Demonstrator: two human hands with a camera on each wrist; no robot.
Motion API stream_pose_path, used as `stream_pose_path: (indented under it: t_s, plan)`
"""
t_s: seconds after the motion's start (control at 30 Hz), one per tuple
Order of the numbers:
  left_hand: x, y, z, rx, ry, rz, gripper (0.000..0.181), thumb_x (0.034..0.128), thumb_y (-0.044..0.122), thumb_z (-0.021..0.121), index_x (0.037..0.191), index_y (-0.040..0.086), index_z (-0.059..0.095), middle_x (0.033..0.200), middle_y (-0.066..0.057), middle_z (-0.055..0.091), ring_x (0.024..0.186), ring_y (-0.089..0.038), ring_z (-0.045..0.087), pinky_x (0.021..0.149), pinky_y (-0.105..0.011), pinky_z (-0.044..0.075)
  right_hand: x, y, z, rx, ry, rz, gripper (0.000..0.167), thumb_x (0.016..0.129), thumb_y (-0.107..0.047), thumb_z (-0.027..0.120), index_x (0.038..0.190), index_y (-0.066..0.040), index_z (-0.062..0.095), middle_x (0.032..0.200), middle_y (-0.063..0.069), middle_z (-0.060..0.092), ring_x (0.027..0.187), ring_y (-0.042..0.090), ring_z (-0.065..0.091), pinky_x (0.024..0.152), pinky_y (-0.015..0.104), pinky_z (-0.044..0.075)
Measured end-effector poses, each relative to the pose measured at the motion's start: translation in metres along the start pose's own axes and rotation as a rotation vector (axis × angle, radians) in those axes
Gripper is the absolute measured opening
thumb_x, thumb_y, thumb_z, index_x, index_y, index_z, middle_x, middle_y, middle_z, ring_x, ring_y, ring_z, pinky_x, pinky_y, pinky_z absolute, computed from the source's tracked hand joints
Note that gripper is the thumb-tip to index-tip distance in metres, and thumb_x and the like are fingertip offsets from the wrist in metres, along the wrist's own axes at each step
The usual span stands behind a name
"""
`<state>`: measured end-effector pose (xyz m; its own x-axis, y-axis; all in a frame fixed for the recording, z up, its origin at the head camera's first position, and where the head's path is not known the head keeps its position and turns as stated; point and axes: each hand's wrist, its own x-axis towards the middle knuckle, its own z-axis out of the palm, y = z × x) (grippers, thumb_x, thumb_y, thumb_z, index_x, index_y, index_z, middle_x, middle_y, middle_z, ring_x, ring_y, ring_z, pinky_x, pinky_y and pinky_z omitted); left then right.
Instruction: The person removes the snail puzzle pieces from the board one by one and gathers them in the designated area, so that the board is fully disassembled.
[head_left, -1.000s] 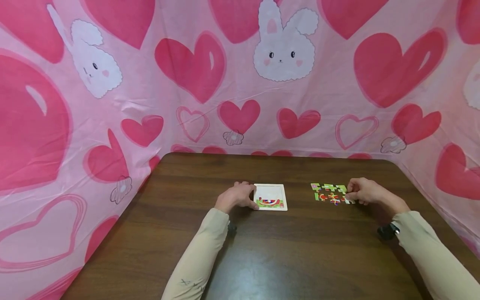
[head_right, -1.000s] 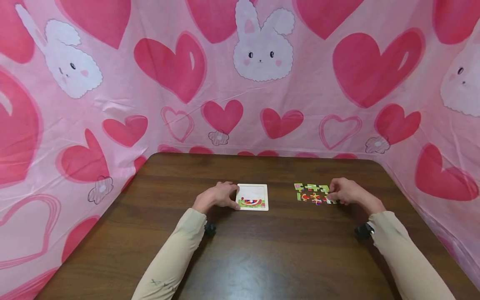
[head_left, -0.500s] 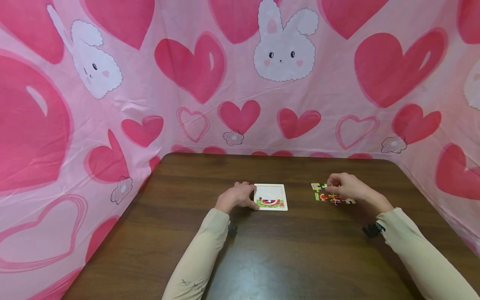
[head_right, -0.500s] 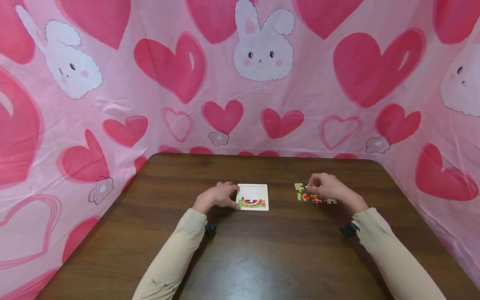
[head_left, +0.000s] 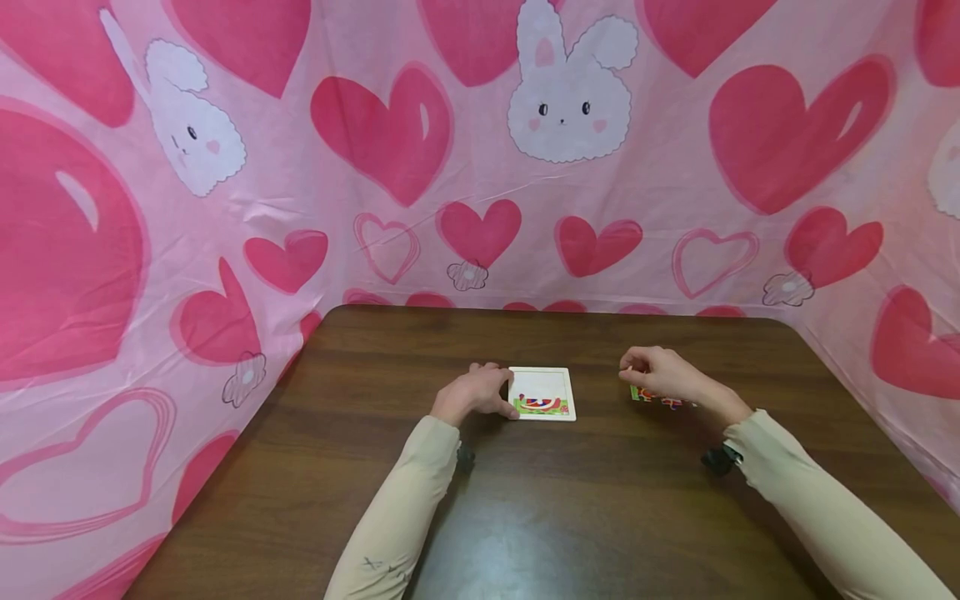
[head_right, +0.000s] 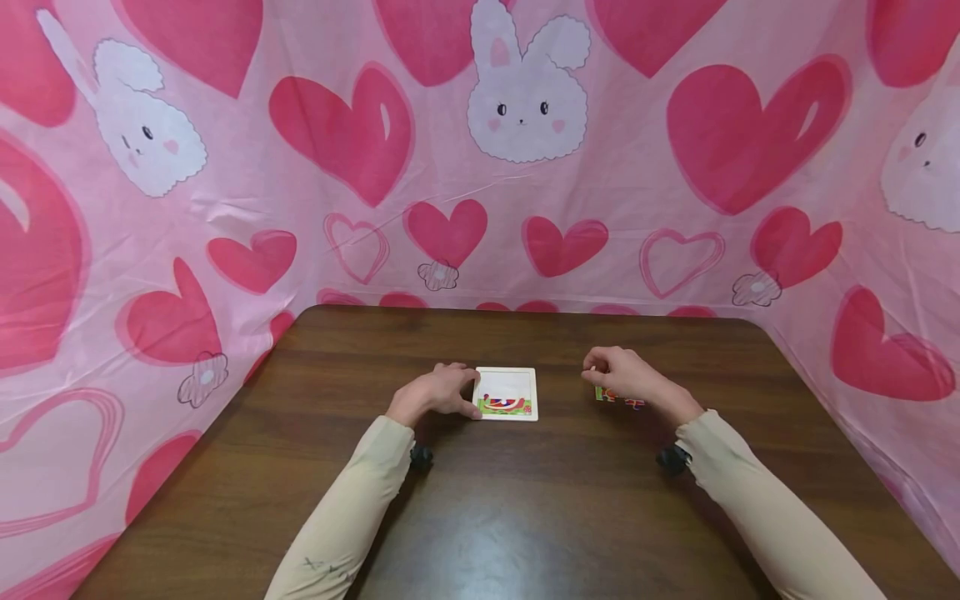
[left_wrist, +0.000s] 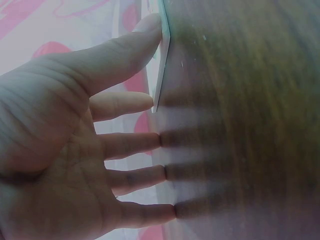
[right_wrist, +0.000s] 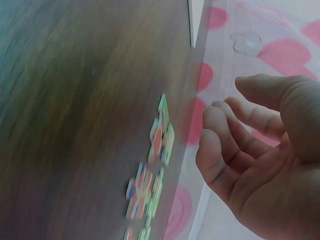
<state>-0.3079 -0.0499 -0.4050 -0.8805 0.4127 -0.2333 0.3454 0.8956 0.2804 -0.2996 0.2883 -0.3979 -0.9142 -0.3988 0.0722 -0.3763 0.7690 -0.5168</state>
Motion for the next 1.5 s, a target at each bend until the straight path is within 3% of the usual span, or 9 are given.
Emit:
stream_pose_path:
  t_s: [0.27,0.77,1.03,1.3,1.5]
  plan:
    - [0.001,0.002,0.0,0.004,-0.003,-0.001,0.055,0.0777,0.047,0.08,0.121,0.02,0.058,0.122,-0.004,0.054,0.112,-0.025,0.043,0.093,-0.049,0.048,0.012,-0.017,0.013,0.038,-0.039,-0.005,0.024,0.094,-0.02,0.065,0.11,-0.002,0.063,0.085,0.005,0.066,0.053,0.014,0.056,0.05,0.029,0.048]
    - [0.0,0.0,0.0,-0.002,-0.006,-0.002,0.06,0.0784,0.046,0.079,0.127,0.019,0.057,0.127,-0.005,0.054,0.114,-0.026,0.042,0.095,-0.05,0.048,0.032,-0.045,0.038,0.069,-0.088,-0.042,0.023,0.091,-0.015,0.068,0.11,-0.002,0.064,0.077,0.002,0.063,0.057,0.012,0.056,0.056,0.027,0.051]
    - [0.0,0.001,0.0,0.001,-0.004,-0.008,0.061,0.078,0.048,0.079,0.127,0.019,0.056,0.128,-0.005,0.054,0.115,-0.026,0.043,0.095,-0.051,0.048,0.04,-0.054,0.051,0.056,-0.08,-0.171,0.023,0.09,-0.015,0.068,0.108,-0.001,0.062,0.069,-0.002,0.056,0.051,0.007,0.052,0.051,0.025,0.046]
    - [0.0,0.0,-0.002,-0.01,-0.016,-0.007,0.058,0.0775,0.048,0.079,0.123,0.02,0.057,0.122,-0.004,0.054,0.111,-0.025,0.043,0.093,-0.051,0.049,0.042,-0.069,0.06,0.044,-0.156,-0.143,0.022,0.091,-0.019,0.069,0.107,-0.006,0.064,0.07,-0.001,0.059,0.052,0.008,0.052,0.053,0.024,0.045]
    - [-0.001,-0.001,-0.002,-0.018,-0.016,-0.008,0.067,0.0777,0.048,0.079,0.133,0.019,0.055,0.129,-0.005,0.053,0.115,-0.026,0.043,0.095,-0.053,0.048,0.047,-0.077,0.067,0.049,-0.189,-0.155,0.025,0.089,-0.022,0.071,0.108,-0.007,0.065,0.073,-0.002,0.061,0.06,0.008,0.051,0.054,0.024,0.043]
